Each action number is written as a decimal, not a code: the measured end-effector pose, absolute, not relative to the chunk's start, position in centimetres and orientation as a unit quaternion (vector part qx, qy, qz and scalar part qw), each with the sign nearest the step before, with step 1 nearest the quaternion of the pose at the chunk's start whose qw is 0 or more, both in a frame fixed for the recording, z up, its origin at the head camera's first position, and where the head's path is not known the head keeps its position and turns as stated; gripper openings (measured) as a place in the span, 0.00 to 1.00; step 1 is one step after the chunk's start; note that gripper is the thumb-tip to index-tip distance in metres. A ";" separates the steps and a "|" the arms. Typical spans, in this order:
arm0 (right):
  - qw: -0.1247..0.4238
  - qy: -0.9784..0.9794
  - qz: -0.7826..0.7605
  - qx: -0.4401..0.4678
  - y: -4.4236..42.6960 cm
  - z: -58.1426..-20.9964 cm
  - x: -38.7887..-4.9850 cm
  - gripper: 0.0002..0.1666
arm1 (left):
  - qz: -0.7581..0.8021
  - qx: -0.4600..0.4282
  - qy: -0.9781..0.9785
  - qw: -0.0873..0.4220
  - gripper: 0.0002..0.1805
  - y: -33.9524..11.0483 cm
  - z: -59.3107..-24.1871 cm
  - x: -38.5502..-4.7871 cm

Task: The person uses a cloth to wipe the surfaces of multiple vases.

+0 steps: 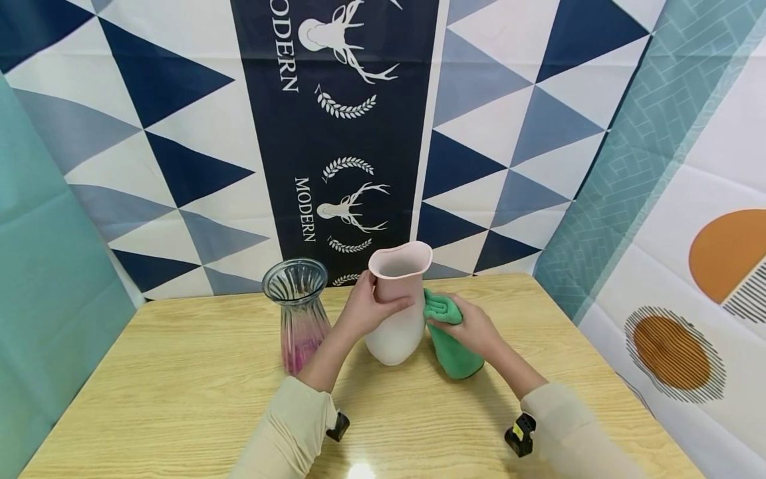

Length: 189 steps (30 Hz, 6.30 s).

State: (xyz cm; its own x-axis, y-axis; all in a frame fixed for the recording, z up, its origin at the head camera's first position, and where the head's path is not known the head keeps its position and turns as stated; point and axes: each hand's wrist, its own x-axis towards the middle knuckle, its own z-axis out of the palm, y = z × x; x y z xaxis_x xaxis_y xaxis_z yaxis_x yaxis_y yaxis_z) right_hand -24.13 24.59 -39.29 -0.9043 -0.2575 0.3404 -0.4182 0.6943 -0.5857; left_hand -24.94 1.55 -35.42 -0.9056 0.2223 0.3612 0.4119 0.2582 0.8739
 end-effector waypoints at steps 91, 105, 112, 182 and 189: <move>0.062 -0.907 0.375 0.182 25.6 -39.1 -24.7 0.35 | -0.590 -0.187 -0.784 0.051 0.36 1.1 -35.8 -25.2; 0.052 -0.916 0.349 0.189 25.9 -40.3 -24.2 0.34 | -0.574 -0.183 -0.794 0.076 0.46 1.6 -36.5 -24.8; 0.075 -0.901 0.380 0.194 25.9 -39.2 -24.2 0.33 | -0.564 -0.191 -0.800 0.077 0.45 1.4 -36.4 -25.1; 0.056 -0.902 0.380 0.196 25.8 -39.6 -24.3 0.37 | -0.582 -0.199 -0.787 0.037 0.43 1.0 -36.0 -25.4; 0.026 -0.903 0.379 0.201 26.2 -40.0 -24.2 0.45 | -0.581 -0.199 -0.788 0.037 0.43 1.0 -36.1 -25.5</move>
State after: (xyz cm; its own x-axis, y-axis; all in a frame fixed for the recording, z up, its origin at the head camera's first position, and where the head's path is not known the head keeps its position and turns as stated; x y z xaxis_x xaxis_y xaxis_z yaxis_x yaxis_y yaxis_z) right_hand -24.23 26.23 -40.04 -0.9175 -0.3441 0.1994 -0.3832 0.6313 -0.6742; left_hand -25.53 0.97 -36.15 -0.9183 0.2698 0.2898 0.3566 0.2458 0.9013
